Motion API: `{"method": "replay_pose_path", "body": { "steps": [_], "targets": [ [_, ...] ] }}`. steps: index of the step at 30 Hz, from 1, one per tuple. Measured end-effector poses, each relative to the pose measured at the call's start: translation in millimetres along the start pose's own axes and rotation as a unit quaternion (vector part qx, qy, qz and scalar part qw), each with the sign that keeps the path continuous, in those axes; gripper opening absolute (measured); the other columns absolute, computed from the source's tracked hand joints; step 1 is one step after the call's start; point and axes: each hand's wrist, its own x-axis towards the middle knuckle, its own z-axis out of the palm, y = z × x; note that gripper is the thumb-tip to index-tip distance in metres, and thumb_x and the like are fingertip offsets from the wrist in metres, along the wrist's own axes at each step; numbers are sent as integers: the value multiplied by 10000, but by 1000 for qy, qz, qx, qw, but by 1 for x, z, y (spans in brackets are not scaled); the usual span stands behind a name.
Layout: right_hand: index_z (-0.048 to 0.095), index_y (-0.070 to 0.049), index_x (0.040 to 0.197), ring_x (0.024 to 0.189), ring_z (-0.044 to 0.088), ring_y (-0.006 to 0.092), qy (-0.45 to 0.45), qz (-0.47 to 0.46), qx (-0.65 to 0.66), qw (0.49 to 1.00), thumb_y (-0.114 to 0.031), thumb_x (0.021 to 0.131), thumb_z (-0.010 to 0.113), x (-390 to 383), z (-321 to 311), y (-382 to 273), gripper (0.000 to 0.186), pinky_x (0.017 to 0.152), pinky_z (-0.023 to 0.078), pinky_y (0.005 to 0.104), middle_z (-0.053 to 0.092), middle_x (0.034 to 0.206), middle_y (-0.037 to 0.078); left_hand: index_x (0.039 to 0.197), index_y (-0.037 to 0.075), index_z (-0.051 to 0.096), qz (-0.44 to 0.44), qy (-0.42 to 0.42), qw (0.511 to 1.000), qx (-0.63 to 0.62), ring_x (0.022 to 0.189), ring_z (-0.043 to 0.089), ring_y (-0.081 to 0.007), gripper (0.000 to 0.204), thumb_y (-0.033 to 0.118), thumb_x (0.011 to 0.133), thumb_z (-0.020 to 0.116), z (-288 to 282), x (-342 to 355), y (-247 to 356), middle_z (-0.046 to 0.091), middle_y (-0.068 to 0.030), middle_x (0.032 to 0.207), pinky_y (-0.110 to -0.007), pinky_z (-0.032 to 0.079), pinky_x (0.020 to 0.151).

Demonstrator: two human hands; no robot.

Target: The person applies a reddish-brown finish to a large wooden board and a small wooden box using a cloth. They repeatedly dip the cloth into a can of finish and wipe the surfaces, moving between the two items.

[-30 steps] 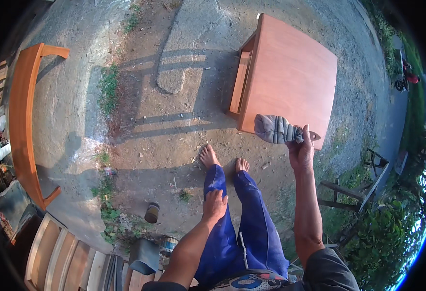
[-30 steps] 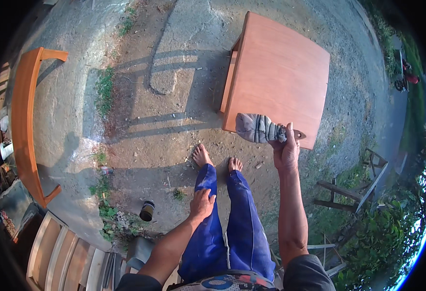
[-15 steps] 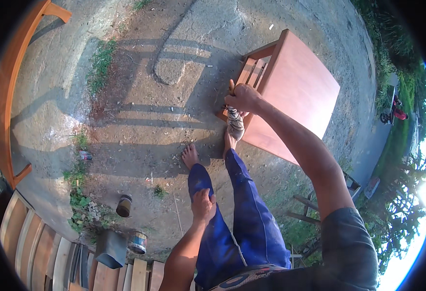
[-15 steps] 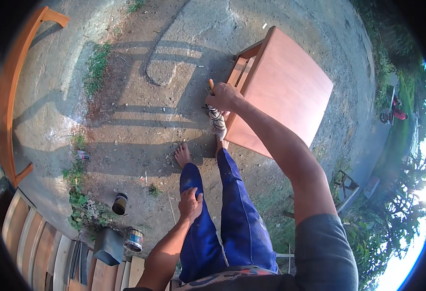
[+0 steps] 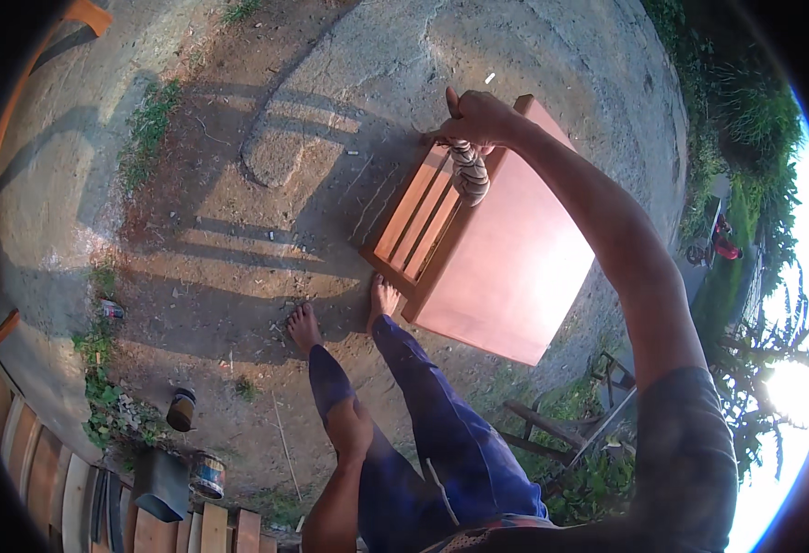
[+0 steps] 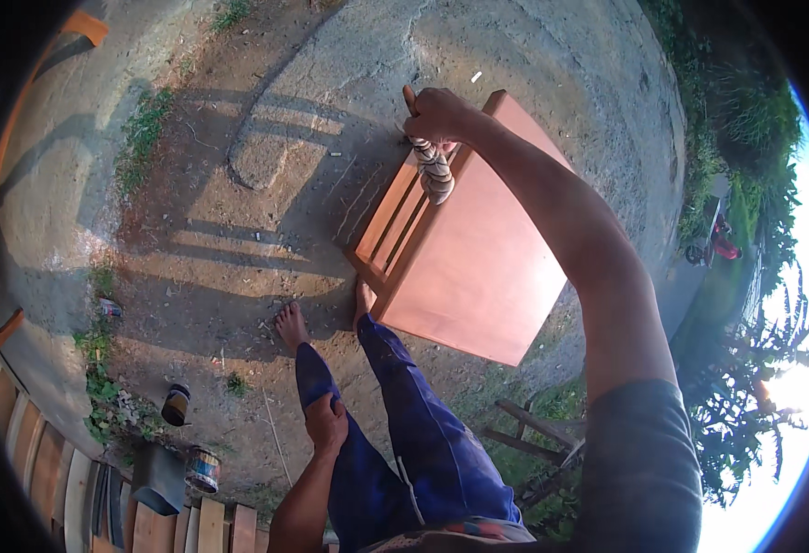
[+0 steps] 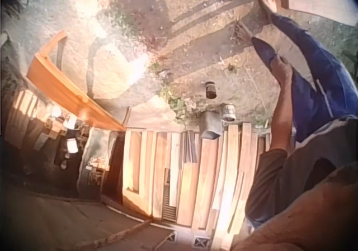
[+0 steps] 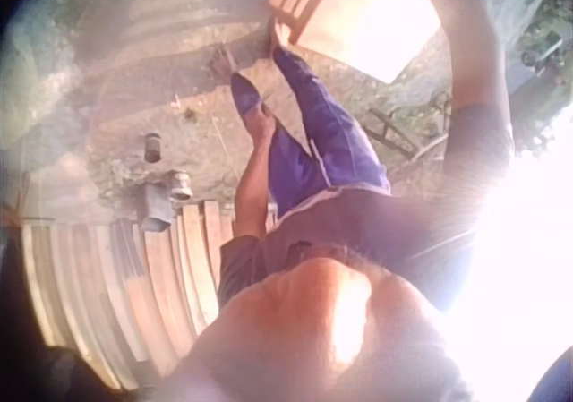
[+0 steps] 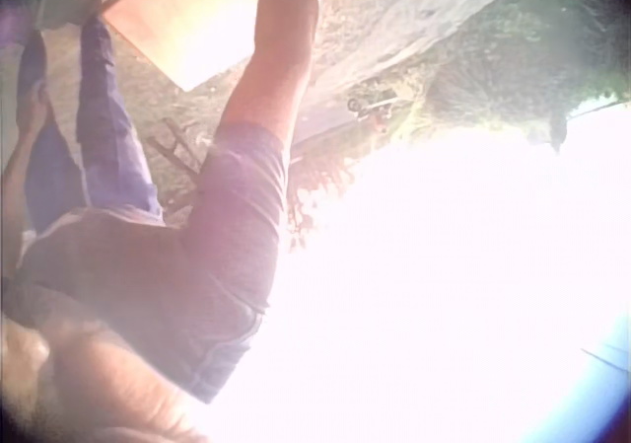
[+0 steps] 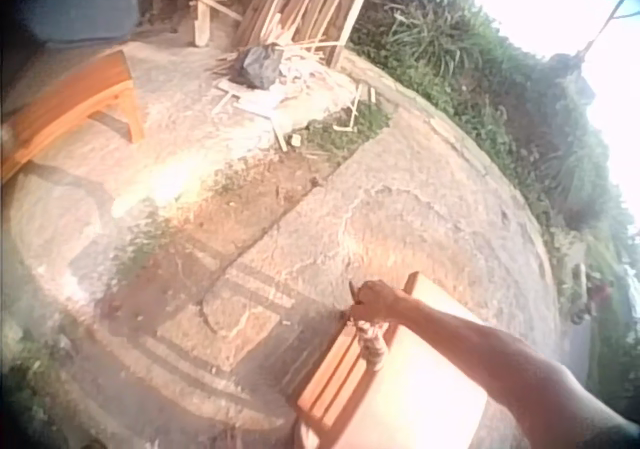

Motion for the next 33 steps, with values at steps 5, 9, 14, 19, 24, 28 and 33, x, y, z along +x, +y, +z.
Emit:
{"method": "replay_pose_path", "body": {
  "steps": [5,9,14,19,24,28,33],
  "targets": [
    [696,39,769,631,732,219,-4,10,144,989,-306,875,607,-11,2,-21,372,599,612,331,706,697,146,1083,49,695,-67,-45,997,21,1015,638,-408,283,243,887,627,-6,3,20,705,-176,1033,-505,491,906],
    [708,67,832,667,744,194,-164,-13,286,944,-373,895,631,-61,72,-72,452,653,631,309,741,763,141,1236,33,641,-156,-54,955,-247,1126,630,-348,477,419,965,564,19,28,20,677,-186,1203,-446,460,995],
    [683,57,797,596,715,193,-183,26,299,936,-288,898,650,-57,69,-40,361,530,609,305,703,690,157,1443,10,463,-193,-129,703,-672,1267,544,-269,850,713,978,355,44,69,66,587,-164,1372,-448,319,1124],
    [654,33,755,601,711,211,-97,44,220,970,-333,875,685,-12,-3,28,386,544,606,315,694,689,144,1481,21,420,-211,-168,734,-624,1276,536,-276,932,776,946,317,47,70,111,556,-163,1417,-441,299,1132],
    [660,35,736,565,700,199,16,36,132,990,-370,852,698,36,-65,94,423,535,592,338,689,662,142,1448,19,460,-242,-97,739,-621,1216,563,-279,906,765,951,330,52,50,82,590,-172,1349,-437,366,1082],
    [667,18,734,583,708,235,72,29,38,996,-388,851,675,60,-99,116,423,566,589,371,693,678,162,1442,3,452,-279,-56,753,-594,1222,561,-298,895,748,961,331,42,34,42,586,-193,1338,-454,354,1106],
    [684,-26,872,812,714,335,134,-20,-164,977,-409,897,653,77,-114,130,385,752,569,477,716,826,163,1438,-9,444,-289,-19,744,-602,1192,578,-294,821,675,1004,313,46,13,12,591,-201,1314,-435,390,1072]
  ]
}}
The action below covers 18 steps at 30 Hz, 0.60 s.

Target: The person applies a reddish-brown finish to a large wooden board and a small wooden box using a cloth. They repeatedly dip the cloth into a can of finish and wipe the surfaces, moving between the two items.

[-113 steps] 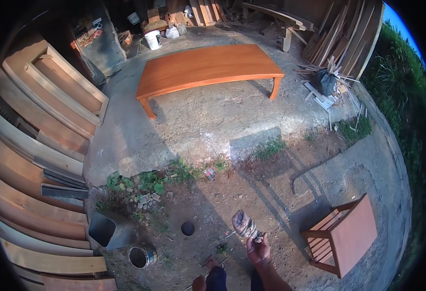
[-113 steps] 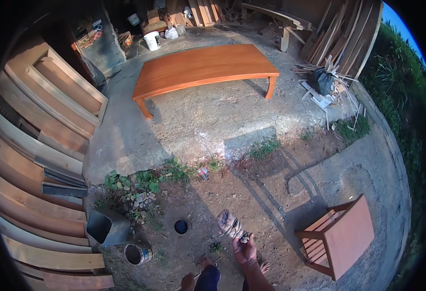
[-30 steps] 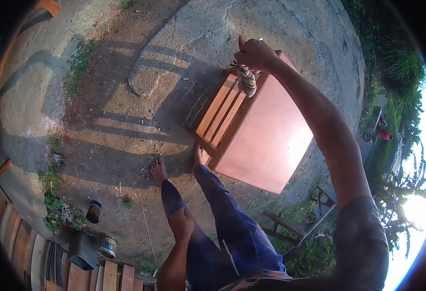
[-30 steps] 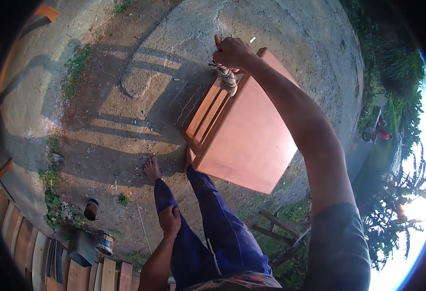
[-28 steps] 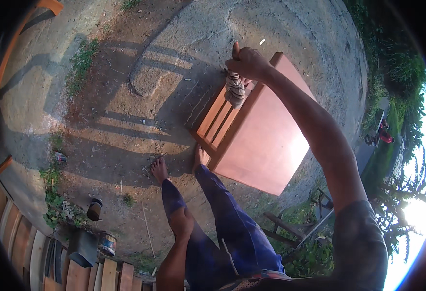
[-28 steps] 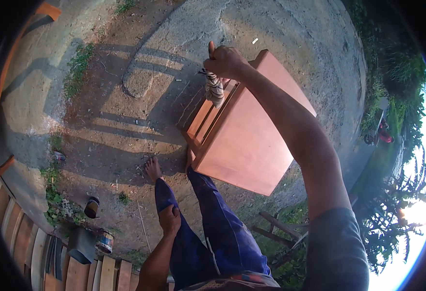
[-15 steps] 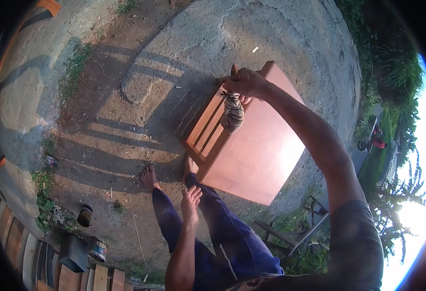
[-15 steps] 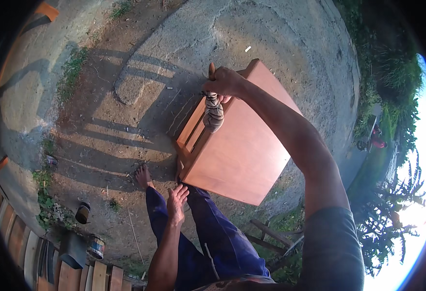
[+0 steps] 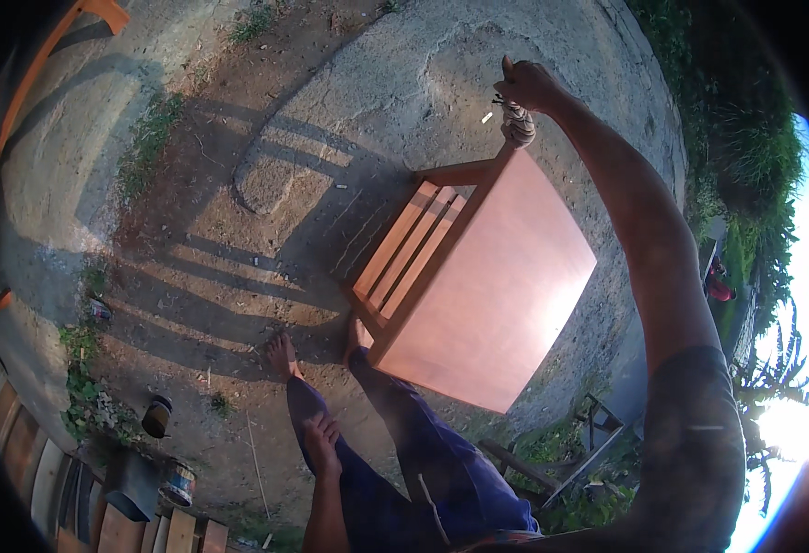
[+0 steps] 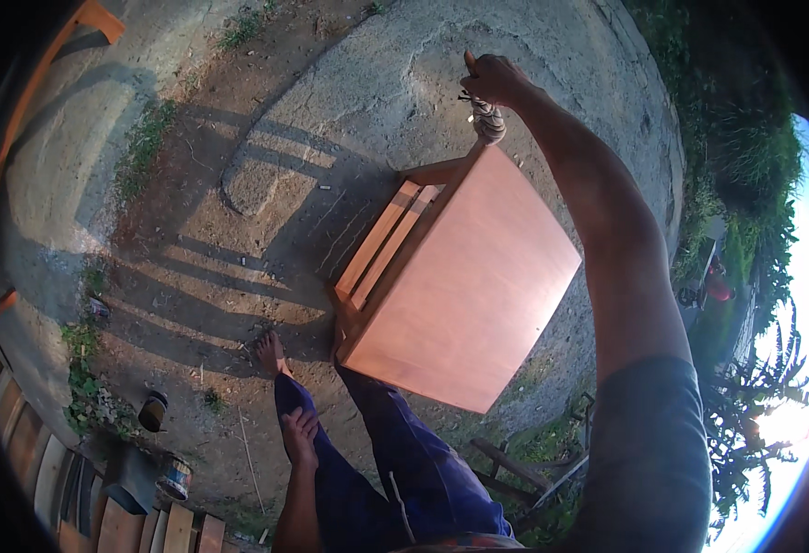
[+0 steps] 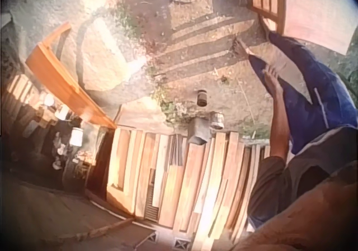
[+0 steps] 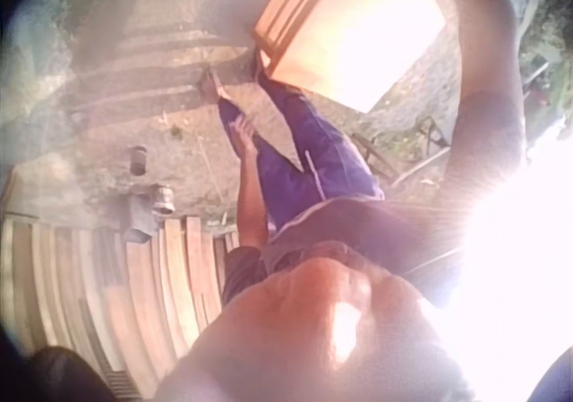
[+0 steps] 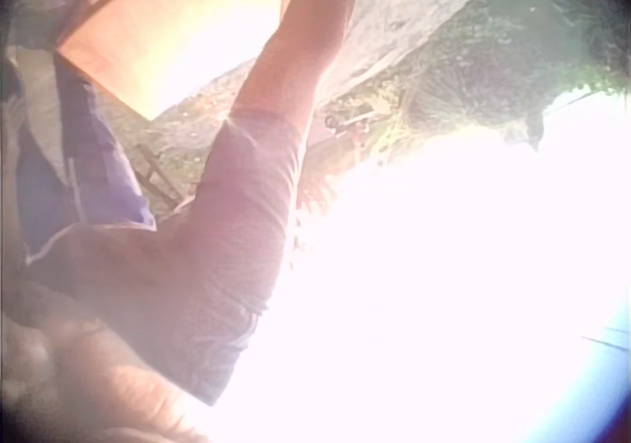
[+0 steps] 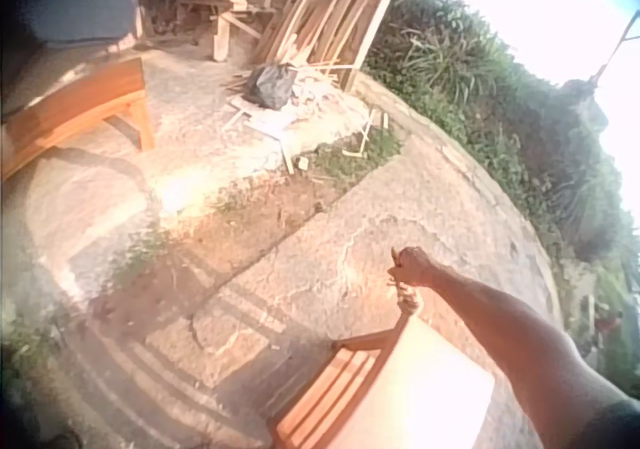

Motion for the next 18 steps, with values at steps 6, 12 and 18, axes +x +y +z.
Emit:
{"method": "replay_pose_path", "body": {
  "steps": [6,12,18],
  "targets": [
    [665,-84,1040,1027,660,337,23,-60,-50,997,-399,960,608,-48,3,-49,330,853,529,494,682,1040,122,1456,0,424,-21,-5,999,43,1197,577,-300,827,682,1007,293,-18,-18,-8,573,-212,1349,-443,391,1072],
    [667,-98,1031,1048,645,308,-26,-129,-108,985,-423,992,548,-107,32,-113,349,867,525,464,657,1034,114,1447,-5,434,-42,-16,997,62,1130,614,-258,762,622,1038,294,-56,-19,-38,599,-196,1311,-386,456,993],
    [694,-110,1010,910,683,310,-41,-199,-14,979,-493,1036,427,-214,64,-250,468,733,567,454,647,954,126,1441,-31,432,6,-22,1000,18,1152,614,-283,772,618,1035,330,-80,-20,-24,588,-225,1316,-421,447,1036]
  ]
}}
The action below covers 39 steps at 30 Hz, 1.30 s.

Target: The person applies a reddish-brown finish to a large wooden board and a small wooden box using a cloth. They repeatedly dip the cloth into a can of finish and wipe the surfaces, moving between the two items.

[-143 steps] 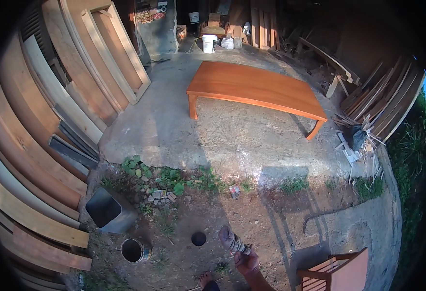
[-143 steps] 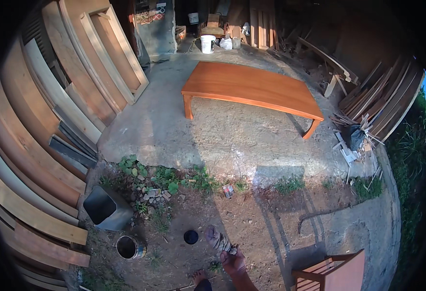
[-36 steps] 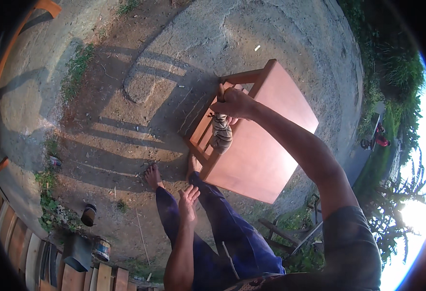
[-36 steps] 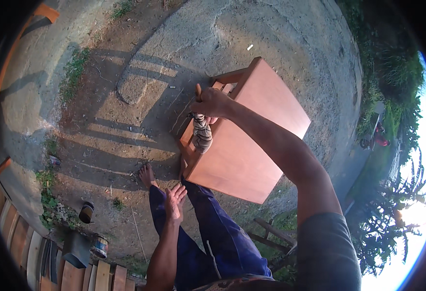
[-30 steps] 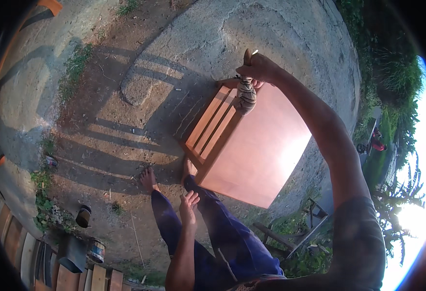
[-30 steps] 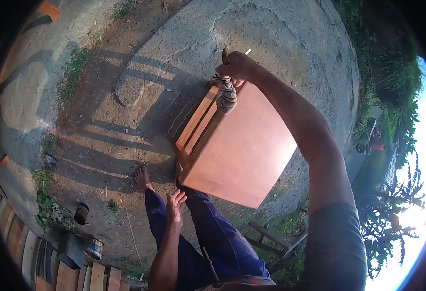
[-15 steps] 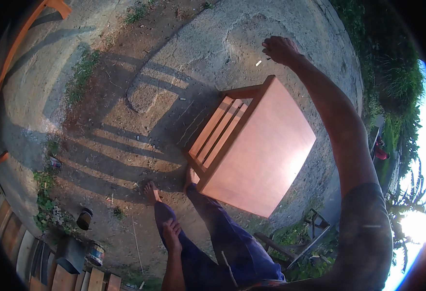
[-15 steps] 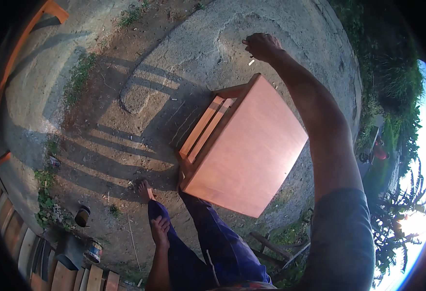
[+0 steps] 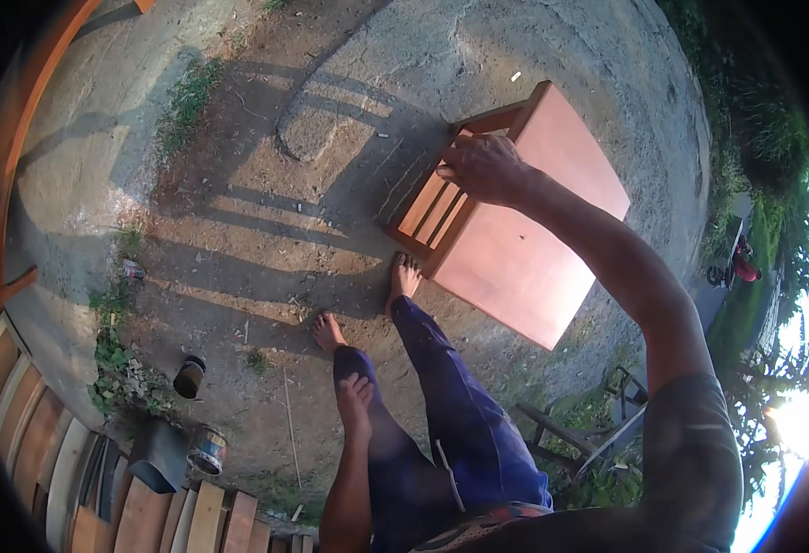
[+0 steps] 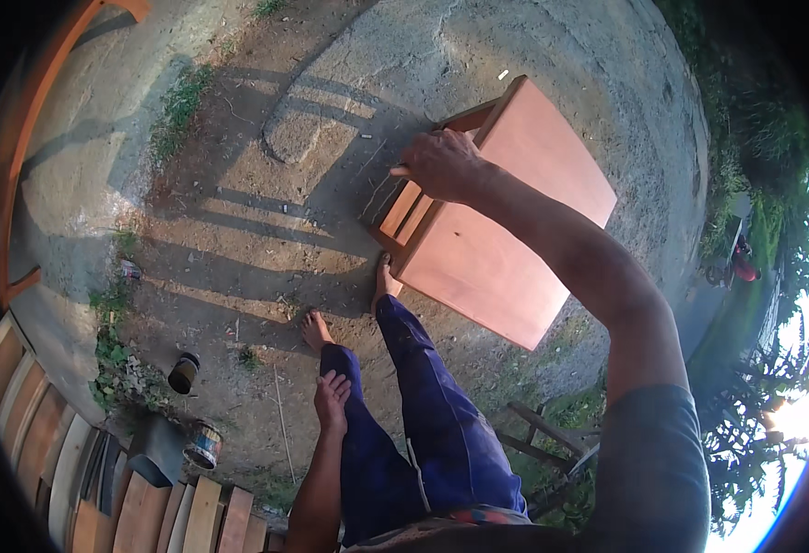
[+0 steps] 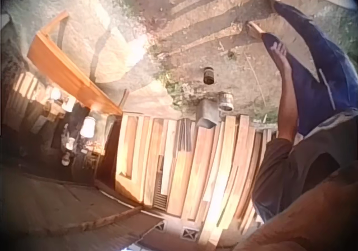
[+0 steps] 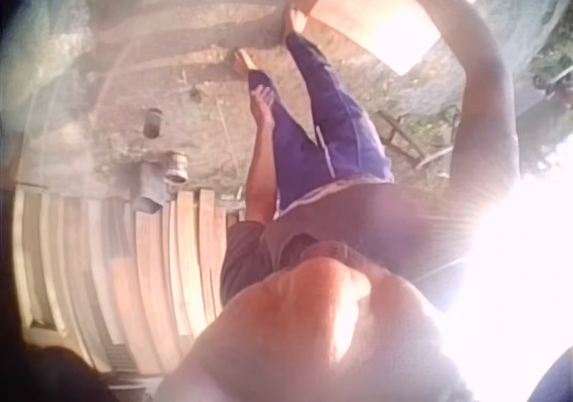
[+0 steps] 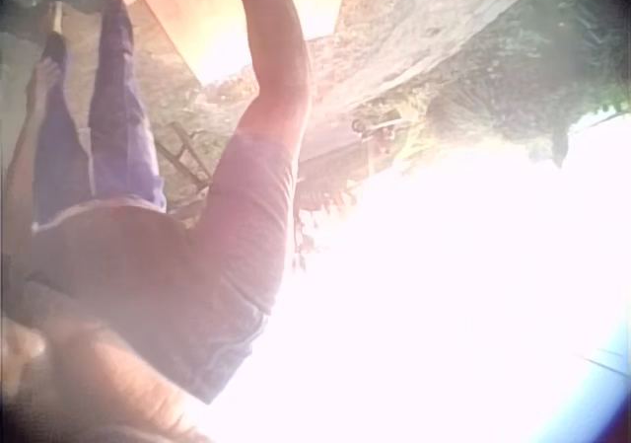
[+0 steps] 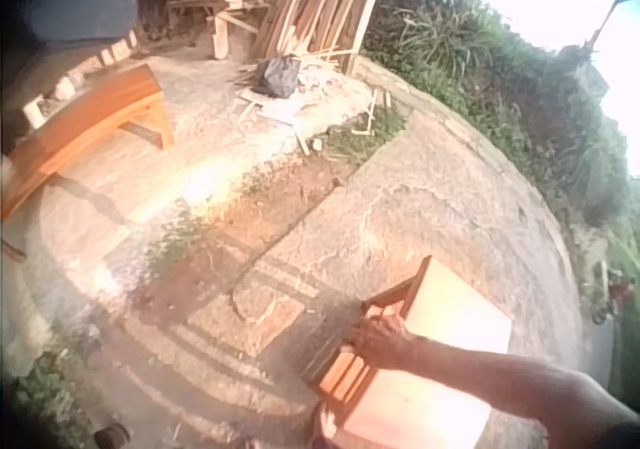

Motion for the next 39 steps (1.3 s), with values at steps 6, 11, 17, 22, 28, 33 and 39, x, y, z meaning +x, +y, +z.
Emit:
{"method": "replay_pose_path", "body": {
  "steps": [6,11,17,22,28,33,39],
  "targets": [
    [683,-76,972,949,673,298,47,-25,39,998,-210,871,638,-59,21,-142,173,735,569,438,642,992,138,1446,-21,437,88,-83,992,27,1146,611,-271,807,653,1005,388,-28,4,20,587,-212,1313,-421,444,1040],
    [661,-93,998,959,647,278,66,-43,81,994,-234,884,615,-121,43,-223,187,737,560,420,617,972,123,1440,-4,453,99,-108,988,54,1143,612,-278,814,673,991,402,-60,4,38,589,-208,1306,-423,450,1033],
    [648,-158,1022,1023,578,218,123,-95,7,988,-298,860,581,-196,102,-273,225,835,510,397,579,1080,65,1418,-5,481,91,-137,981,107,1132,618,-272,827,691,978,410,-98,-5,31,596,-204,1297,-407,453,1030],
    [678,-167,1001,1105,520,217,161,-147,-157,963,-312,827,599,-194,128,-245,240,947,469,422,548,1132,41,1408,-16,486,104,-151,971,155,1102,633,-267,828,688,978,414,-107,-13,20,613,-199,1270,-390,469,1012],
    [710,-164,1000,1131,488,235,135,-75,-298,942,-304,831,616,-201,143,-215,239,991,458,414,505,1104,48,1394,-51,484,113,-153,968,165,1147,622,-275,809,653,1009,380,-101,-21,10,612,-205,1279,-408,455,1038],
    [708,-148,1005,1112,494,232,161,-32,-224,961,-303,837,605,-240,161,-206,251,973,471,410,507,1101,55,1412,-37,466,119,-153,965,176,1151,608,-279,852,692,972,428,-86,-28,-3,598,-195,1291,-412,446,1041],
    [706,-132,1021,1118,505,214,144,19,-164,976,-305,835,597,-325,208,-186,276,919,481,387,522,1136,42,1402,-29,482,123,-138,954,236,1156,610,-279,837,690,981,400,-62,-40,-28,609,-201,1280,-412,444,1043]
  ]
}}
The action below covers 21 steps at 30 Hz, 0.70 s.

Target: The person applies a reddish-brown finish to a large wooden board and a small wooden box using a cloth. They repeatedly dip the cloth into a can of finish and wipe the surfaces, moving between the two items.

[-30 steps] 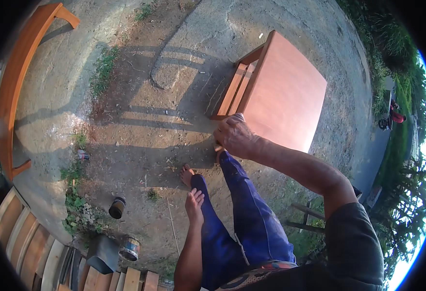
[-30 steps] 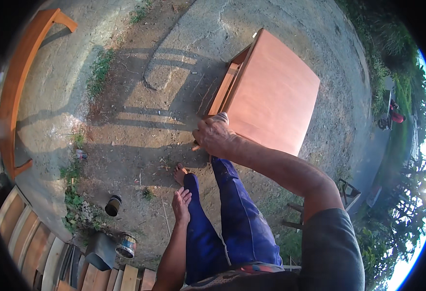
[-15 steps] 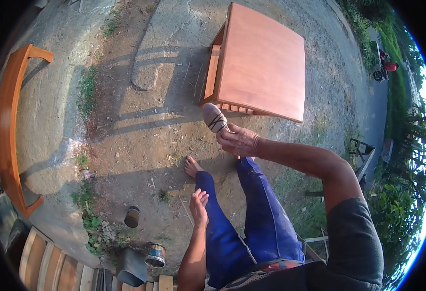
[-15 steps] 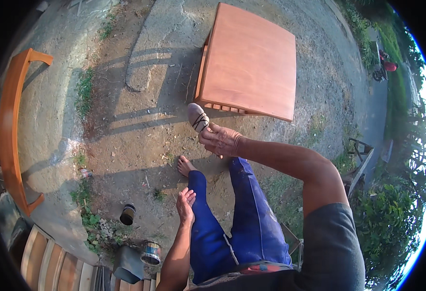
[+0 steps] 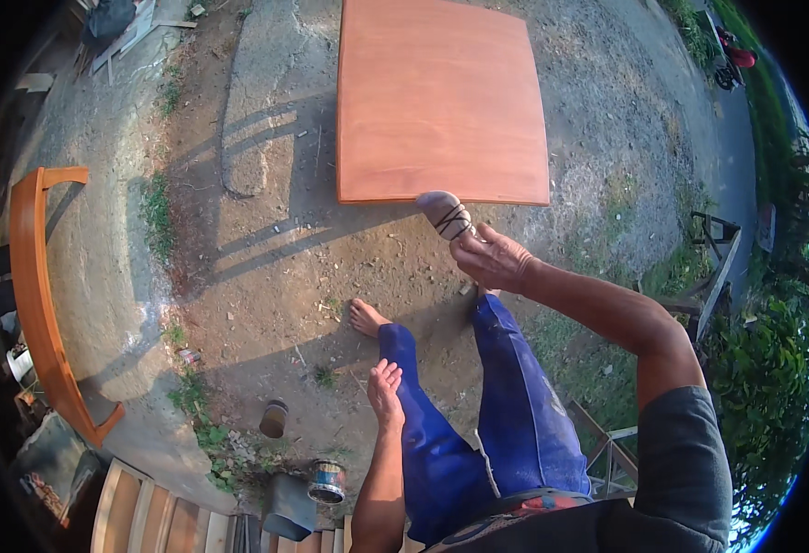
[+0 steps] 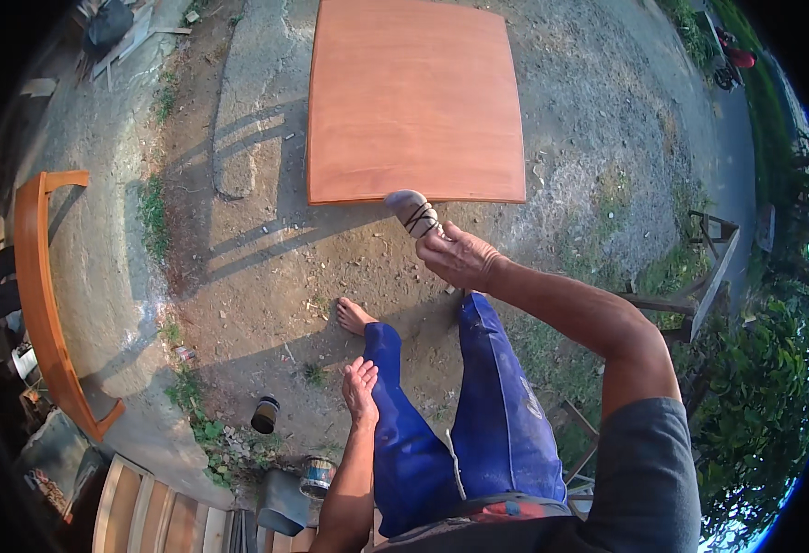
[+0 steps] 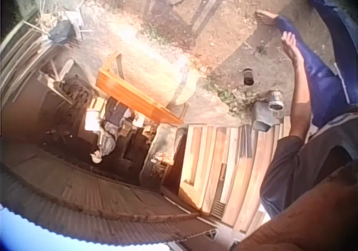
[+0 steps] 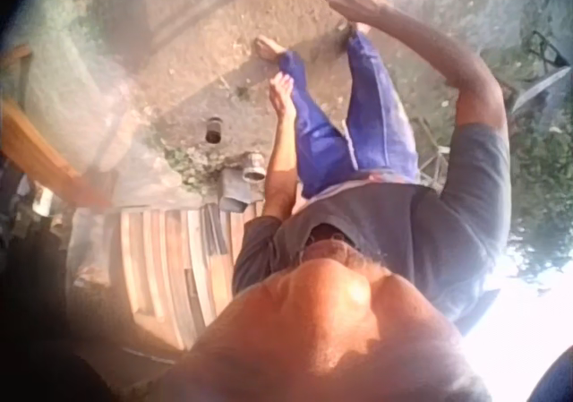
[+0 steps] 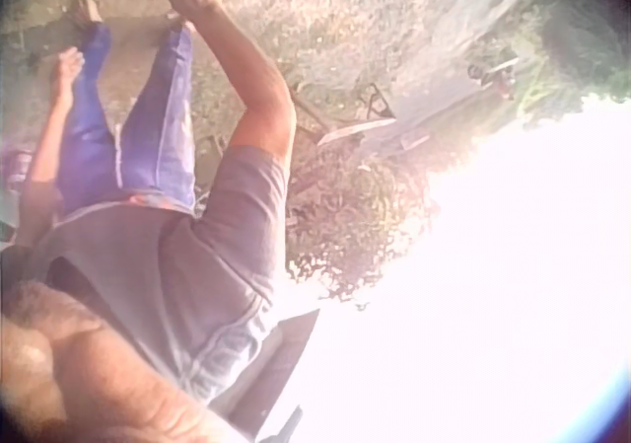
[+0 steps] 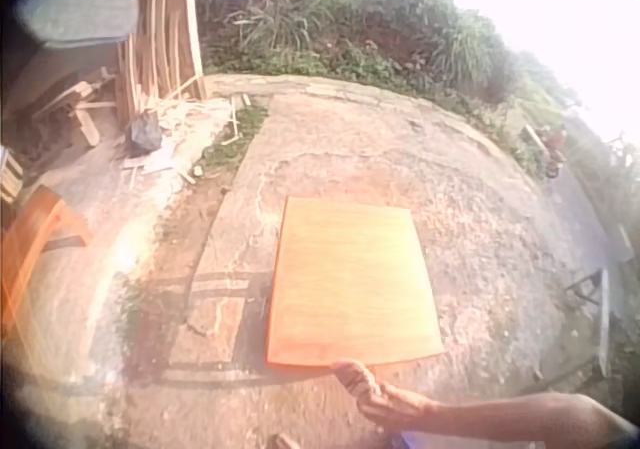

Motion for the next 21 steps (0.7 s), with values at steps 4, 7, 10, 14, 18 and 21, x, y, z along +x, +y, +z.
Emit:
{"method": "replay_pose_path", "body": {
  "steps": [4,7,10,14,18,21],
  "targets": [
    [708,-142,1017,1133,499,204,-4,14,2,1000,-304,824,601,-55,13,12,274,914,478,379,525,1139,36,1405,-22,483,-8,4,1000,27,1154,609,-281,822,681,987,400,12,-2,-7,607,-196,1286,-418,437,1050],
    [705,-144,1015,1137,494,195,-3,28,1,1000,-316,819,597,-92,25,19,282,910,474,375,523,1120,28,1403,-16,488,-3,4,999,43,1152,609,-282,812,676,988,403,18,-3,-14,608,-193,1290,-425,434,1052],
    [701,-146,1008,1133,489,189,-6,47,13,999,-324,820,594,-132,41,22,280,916,466,370,519,1113,22,1389,-26,498,-5,8,998,63,1148,615,-291,787,652,1005,388,31,-6,-20,611,-207,1283,-430,440,1049],
    [692,-158,1000,1125,478,181,-3,70,13,997,-341,821,592,-174,58,26,276,923,455,366,508,1112,12,1379,-42,505,-18,17,994,106,1136,629,-303,744,600,1037,350,52,-11,-26,613,-224,1283,-423,454,1040],
    [683,-191,992,1109,470,179,1,85,40,996,-348,832,588,-209,72,30,243,912,457,373,497,1101,5,1396,-27,497,-62,33,988,134,1147,626,-300,707,568,1052,331,78,-20,-30,612,-219,1297,-429,450,1039],
    [677,-219,952,1090,477,191,-3,117,88,989,-318,850,597,-240,76,29,163,884,467,379,492,1073,13,1422,-34,463,-79,19,988,133,1195,592,-313,709,557,1054,334,103,-35,-31,576,-234,1334,-442,425,1062]
  ]
}}
